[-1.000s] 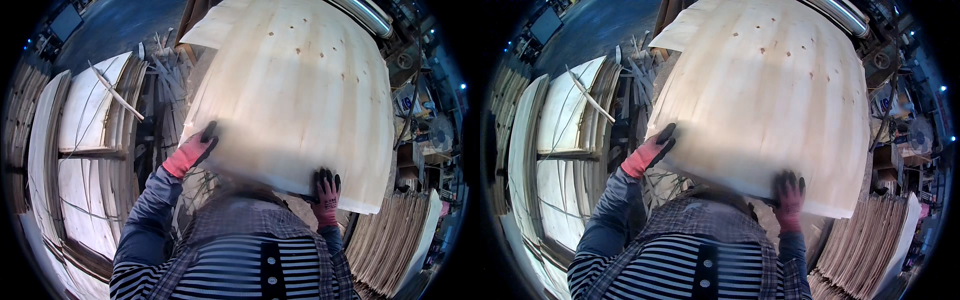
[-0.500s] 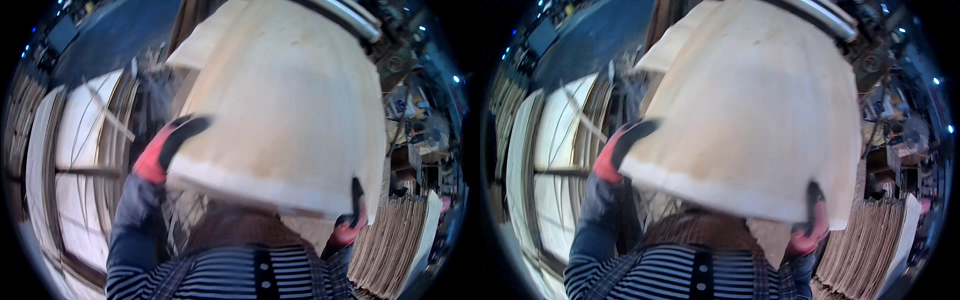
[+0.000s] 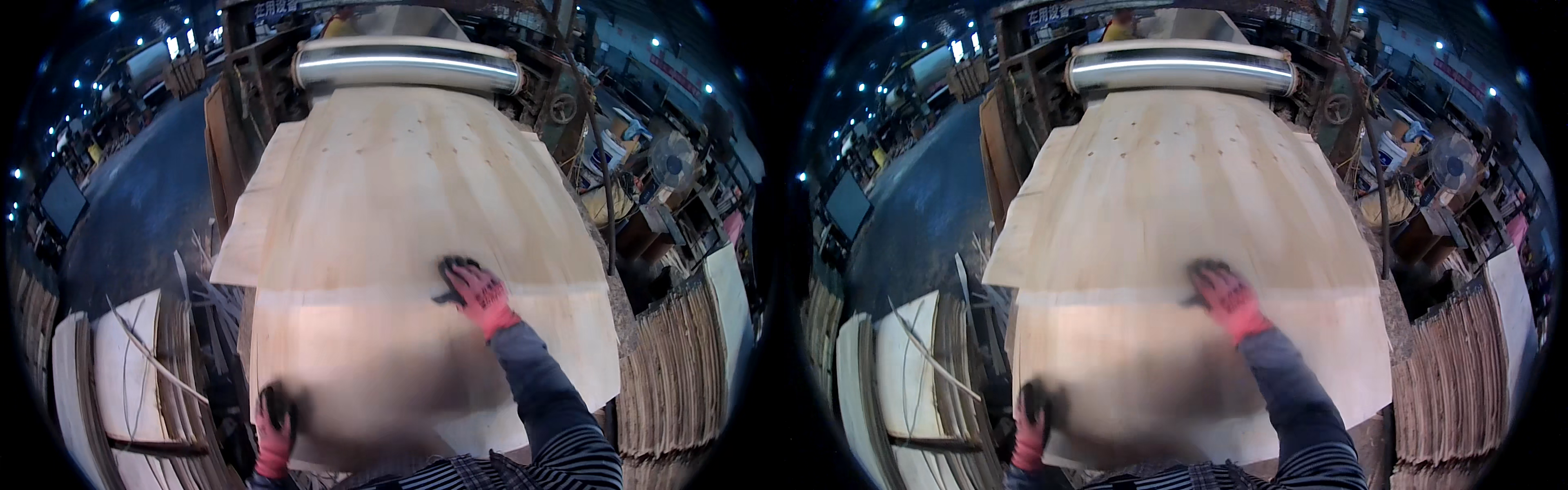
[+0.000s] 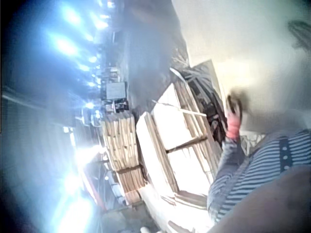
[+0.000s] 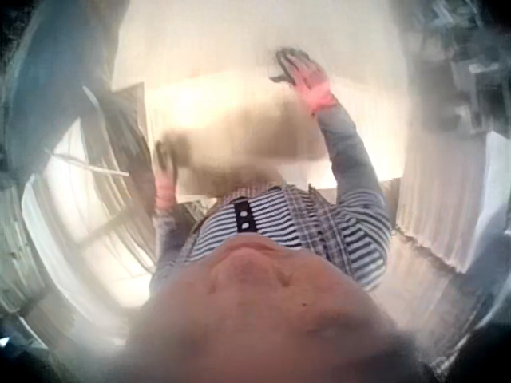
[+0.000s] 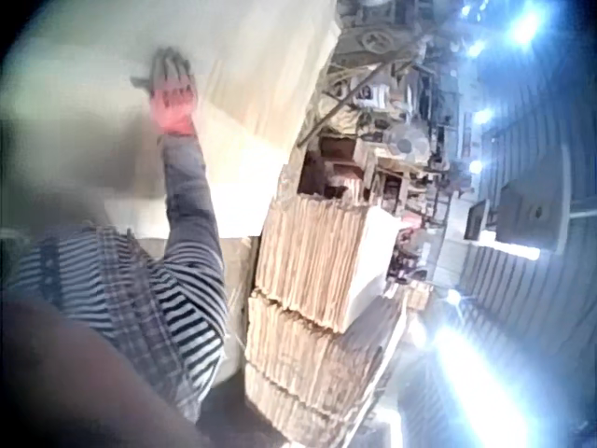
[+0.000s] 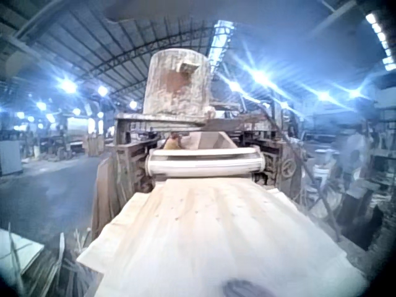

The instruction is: The person repeatedly feeds large sheets of wood veneer into a roller press machine, aligns them by hand, and stacks the processed sheets on a nearby pile. The person handles the veneer sheets one at a time throughout the clip.

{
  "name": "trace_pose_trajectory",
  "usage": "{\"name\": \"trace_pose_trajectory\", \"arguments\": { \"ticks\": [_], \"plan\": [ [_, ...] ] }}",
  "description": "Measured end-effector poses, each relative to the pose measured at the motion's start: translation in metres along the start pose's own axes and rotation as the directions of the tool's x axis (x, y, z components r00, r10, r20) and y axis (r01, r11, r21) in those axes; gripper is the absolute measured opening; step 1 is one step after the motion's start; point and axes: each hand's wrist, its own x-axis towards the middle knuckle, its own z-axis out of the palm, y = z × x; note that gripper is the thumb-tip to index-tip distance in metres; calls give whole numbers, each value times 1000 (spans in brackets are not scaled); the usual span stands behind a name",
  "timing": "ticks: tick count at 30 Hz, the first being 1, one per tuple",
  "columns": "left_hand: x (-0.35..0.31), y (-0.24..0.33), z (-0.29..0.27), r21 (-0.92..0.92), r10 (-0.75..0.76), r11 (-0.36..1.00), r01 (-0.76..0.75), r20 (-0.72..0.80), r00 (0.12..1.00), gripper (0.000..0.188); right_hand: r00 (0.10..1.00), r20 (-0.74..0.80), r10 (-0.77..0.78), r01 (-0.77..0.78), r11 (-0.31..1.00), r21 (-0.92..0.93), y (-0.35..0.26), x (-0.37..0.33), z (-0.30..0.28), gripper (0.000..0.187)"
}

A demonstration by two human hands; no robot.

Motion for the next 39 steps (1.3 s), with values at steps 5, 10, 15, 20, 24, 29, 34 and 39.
{"name": "trace_pose_trajectory", "arguments": {
  "ticks": [5, 10, 15, 20, 24, 29, 34, 39],
  "plan": [
    [-11, 44, 1, 137, -5, 990, 19, -100, 995, 68, 969, -87, 231, -235, 972, -32, 52, 82, 92, 51],
    [-29, 14, 25, 301, -79, 950, 84, -30, 996, 88, 969, -105, 223, -225, 974, -16, -2, 57, 104, 56],
    [-18, 25, 4, -21, -155, 988, 155, 11, 988, 75, 986, 155, 64, -79, 992, 98, -73, -89, 17, 65],
    [25, 48, -56, -547, -265, 528, 650, 621, 738, 40, 883, 424, 200, -236, 971, 35, -125, -240, -34, 75],
    [48, 80, -92, -512, -13, 662, 548, 723, 691, 29, 969, 209, 134, -149, 987, 56, -149, -255, -53, 87],
    [58, 130, -155, -699, 145, 692, 180, 378, 914, 38, 923, -83, 376, -372, 926, 61, -147, -234, -118, 44],
    [57, 81, -160, -867, 1, 472, 161, 183, 983, 44, 984, -64, 167, -168, 986, -13, -169, -231, -192, 61],
    [49, 7, -116, -879, -207, 439, 188, 104, 973, 51, 945, 326, -33, 52, 997, -51, -180, -143, -191, 51]
  ]
}}
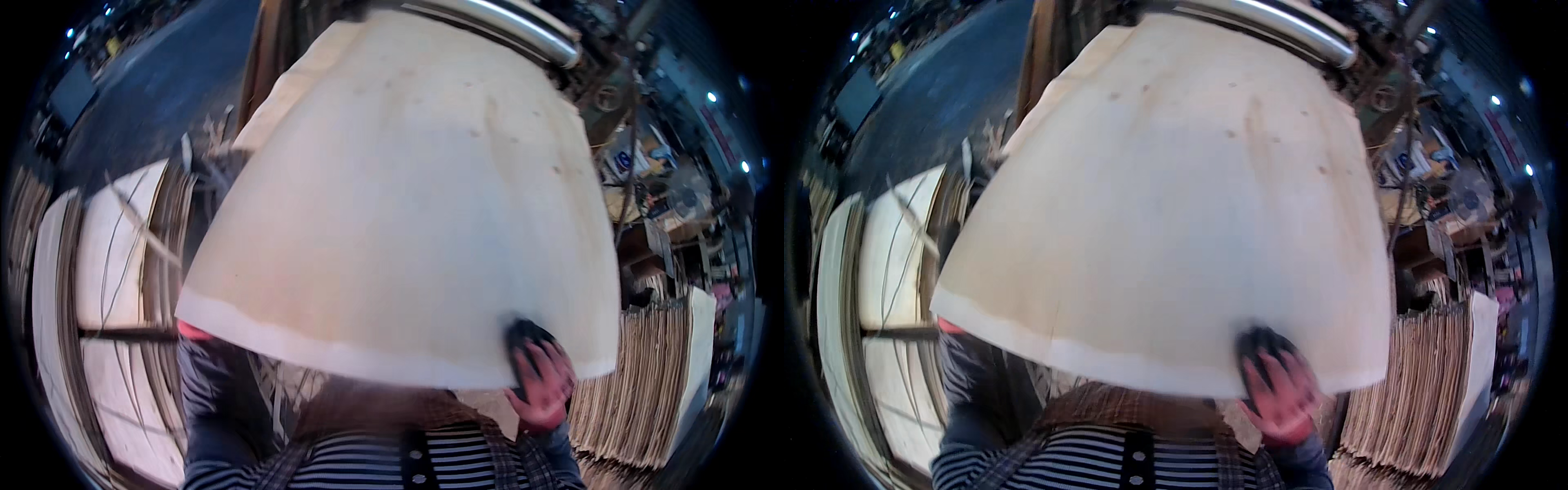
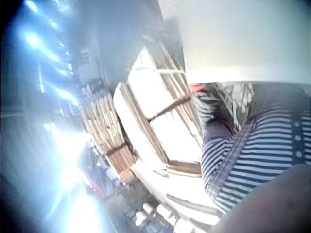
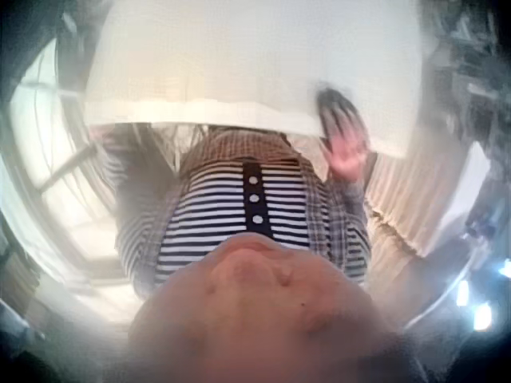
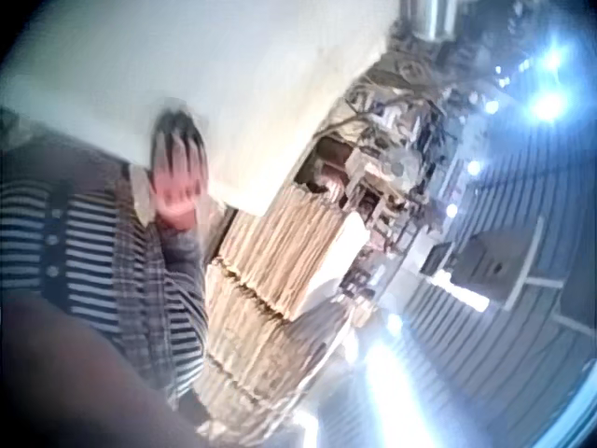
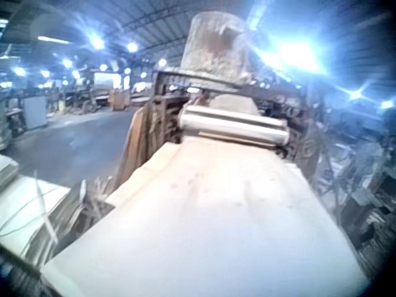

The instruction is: The person repeatedly feeds large sheets of wood veneer into a roller press machine, aligns them by hand, and stacks the processed sheets on a nearby pile. The person handles the veneer sheets one at a time throughout the clip.

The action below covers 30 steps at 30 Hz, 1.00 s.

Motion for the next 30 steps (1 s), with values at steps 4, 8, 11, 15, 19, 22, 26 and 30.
{"name": "trace_pose_trajectory", "arguments": {
  "ticks": [4, 8, 11, 15, 19, 22, 26, 30],
  "plan": [
    [-6, -108, -31, 761, 235, 631, -147, -7, 972, 57, 995, -104, -9, 4, 999, -47, 39, 72, 52, 43],
    [-27, -145, -12, 988, 212, 148, 35, -66, 975, 71, 968, -249, 17, -29, 999, -44, 102, 136, 94, 46],
    [-32, -165, -26, 883, 141, 457, 104, -187, 972, 76, 914, -405, 23, -19, 1000, 13, 149, 199, 131, 49],
    [-30, -152, -29, 780, 55, 604, 162, -244, 968, 55, 882, -423, 210, -205, 977, 57, 205, 285, 198, 53],
    [-23, -116, -29, 559, -84, 801, 215, -251, 964, 38, 903, -338, 265, -265, 963, 47, 166, 299, 202, 62],
    [-25, -49, 19, 217, -198, 949, 228, -152, 968, 39, 986, -159, 47, -23, 988, 150, 108, 242, 190, 74],
    [-39, -11, 62, -143, -361, 925, 353, -39, 932, 45, 969, 91, -230, 185, 918, 352, 44, 131, 154, 84],
    [-19, -23, 41, 228, -20, 974, 3, 74, 997, 41, 970, 199, -142, 100, 973, 208, 33, 58, 167, 85]
  ]
}}
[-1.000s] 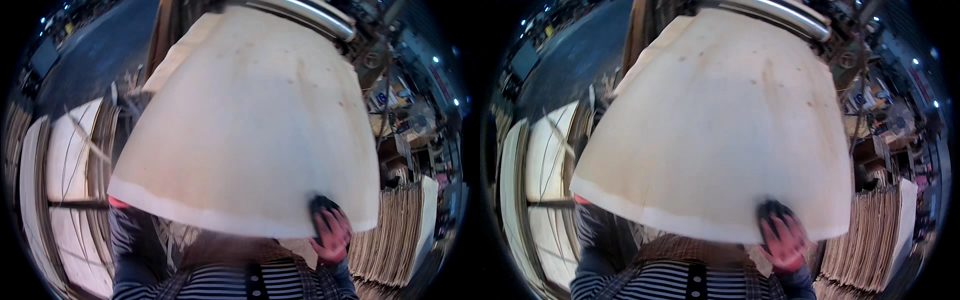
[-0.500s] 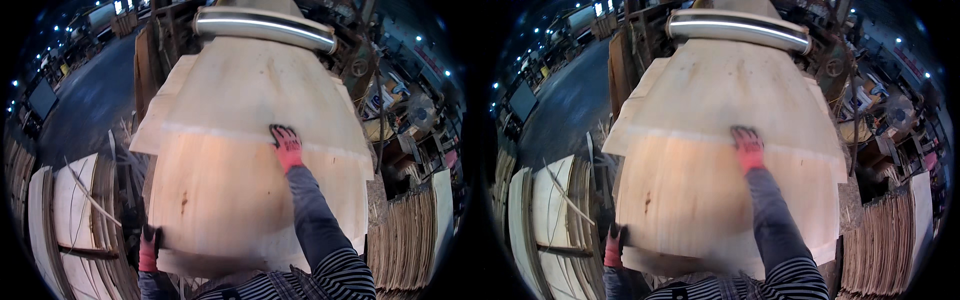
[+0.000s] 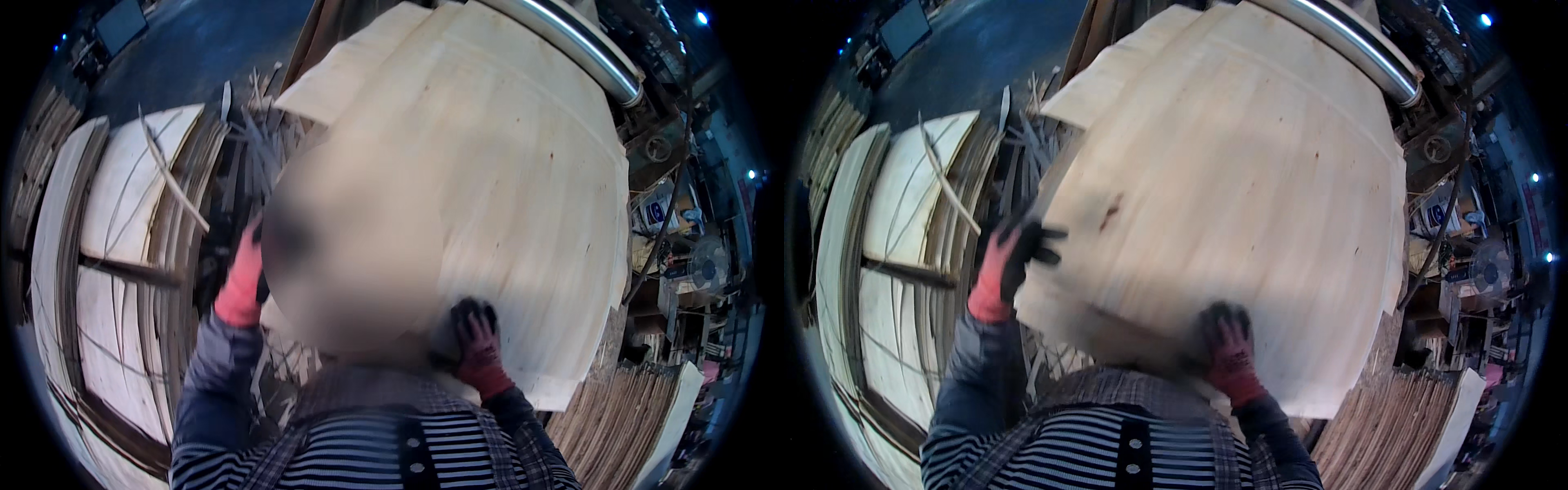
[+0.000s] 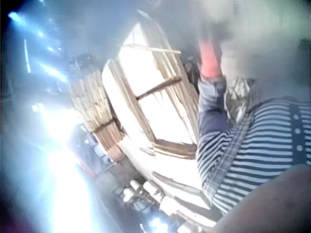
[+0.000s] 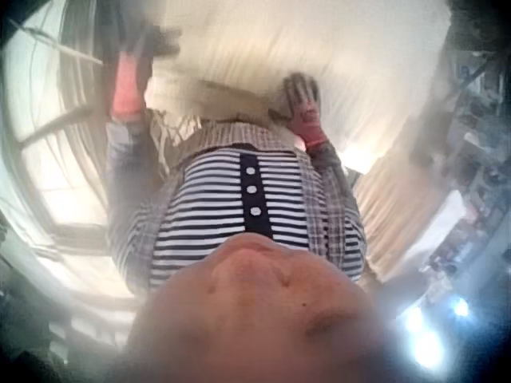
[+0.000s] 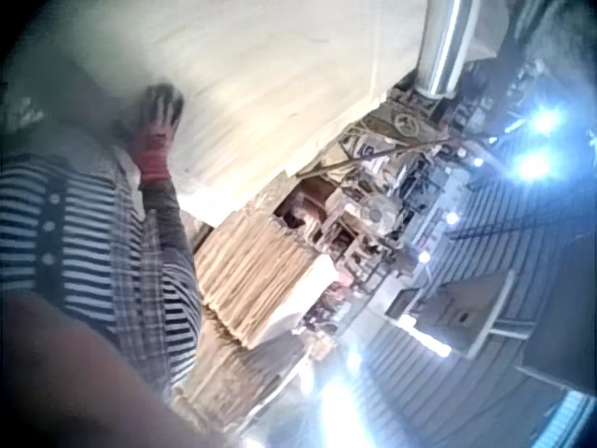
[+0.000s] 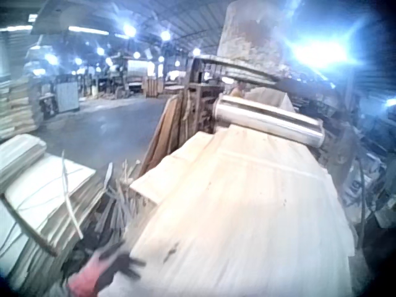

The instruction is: The person repeatedly feeds large sheets of wood veneer into a roller press machine, aligns them by hand, and stacks the processed sheets on a nearby pile. The person handles the veneer sheets one at a time throughout the clip.

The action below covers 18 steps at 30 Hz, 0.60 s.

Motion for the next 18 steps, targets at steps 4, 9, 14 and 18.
{"name": "trace_pose_trajectory", "arguments": {
  "ticks": [4, 9, 14, 18],
  "plan": [
    [6, 98, 23, -266, 81, 961, -81, -9, 997, 34, 982, -141, 128, -144, 984, -108, 6, -23, 15, 81],
    [6, 132, 9, -344, 233, 918, -200, 57, 971, 33, 973, -134, 186, -204, 968, -143, -5, -32, 1, 75],
    [-1, 117, -13, -273, 95, 959, -79, 45, 995, 33, 907, -403, 124, -195, 971, -140, 9, -72, -14, 64],
    [5, 82, -55, -365, -34, 931, 29, -7, 999, 55, 823, -558, 104, -227, 961, -155, 11, -68, -79, 63]
  ]
}}
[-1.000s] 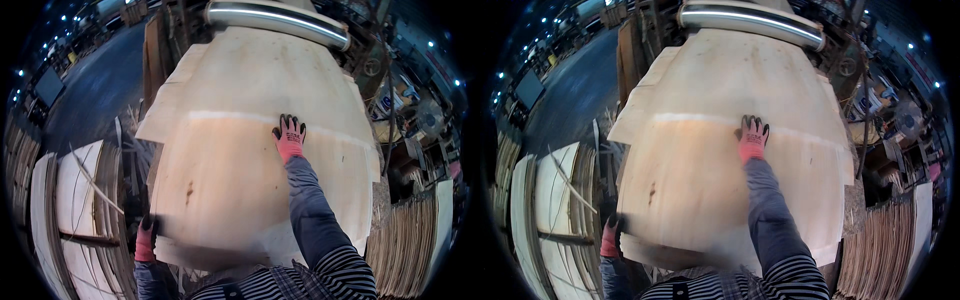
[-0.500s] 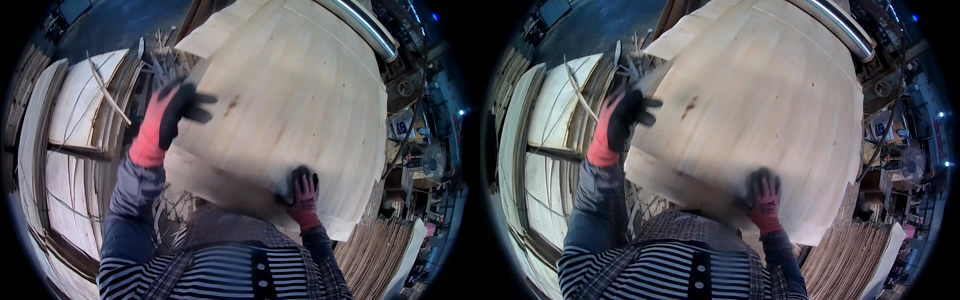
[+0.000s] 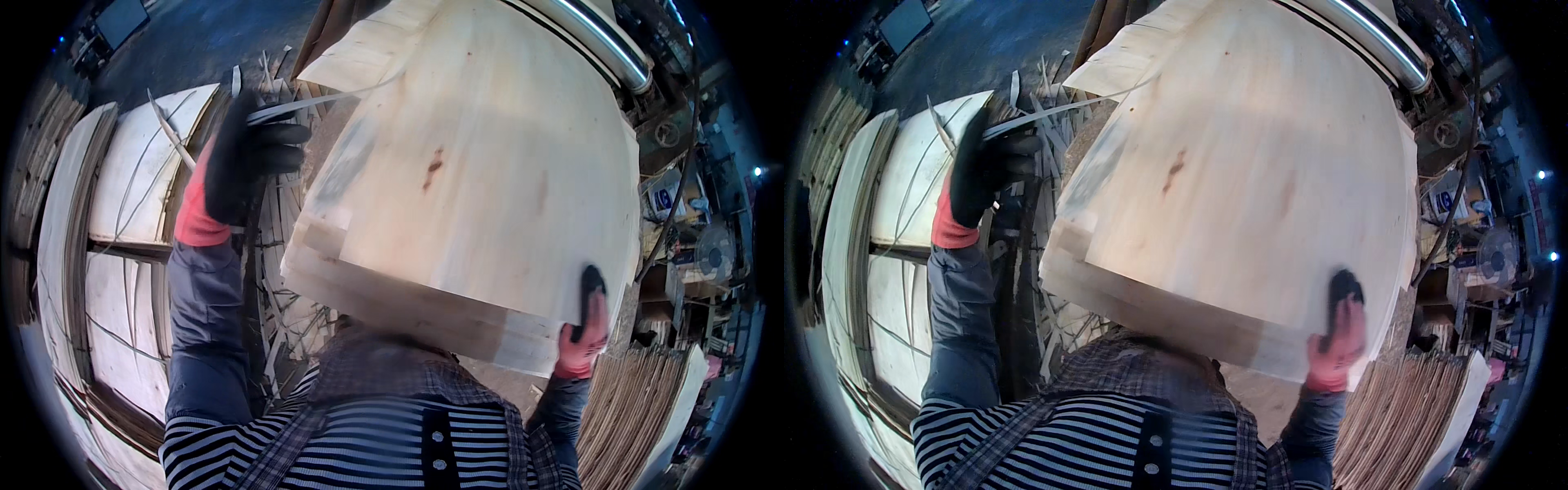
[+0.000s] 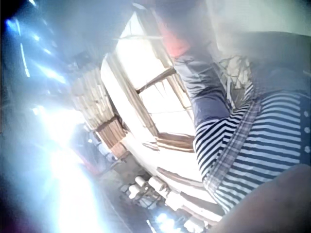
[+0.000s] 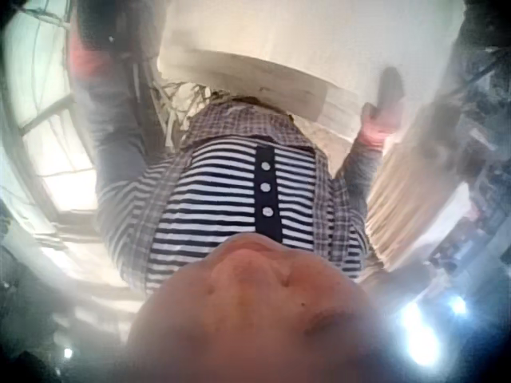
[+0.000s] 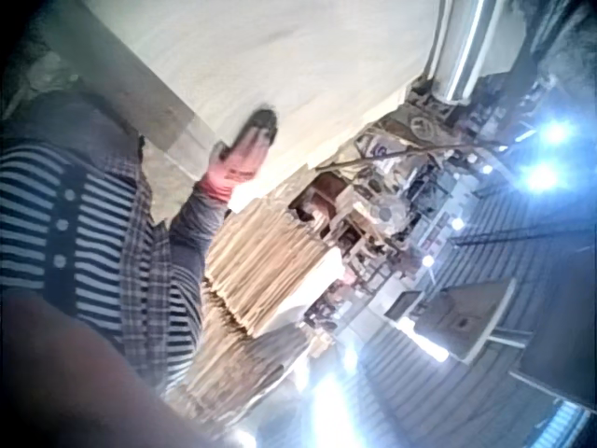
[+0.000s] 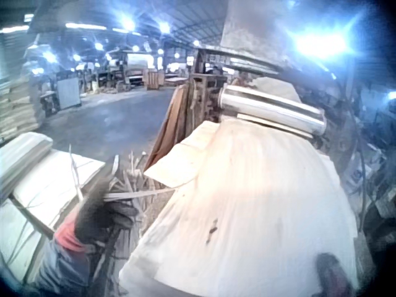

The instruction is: The person repeatedly feeds large sheets of wood veneer into a roller press machine, aligns them by hand, and stacks the processed sheets on a nearby pile. The person handles the veneer sheets one at a time throughout the clip.

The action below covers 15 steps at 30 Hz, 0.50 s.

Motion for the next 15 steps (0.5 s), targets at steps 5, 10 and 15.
{"name": "trace_pose_trajectory", "arguments": {
  "ticks": [5, 10, 15],
  "plan": [
    [12, -55, -26, -268, -204, 948, 170, -103, 974, 81, 983, -167, 77, -82, 996, -25, 15, 54, -39, 62],
    [23, -221, -96, 799, 208, 601, -23, -128, 970, 46, 999, -28, 34, -34, 999, -5, 16, 84, -24, 64],
    [21, -188, -46, 874, 108, 461, 155, -228, 968, 60, 979, 193, 64, -63, 998, -14, 13, 69, 4, 59]
  ]
}}
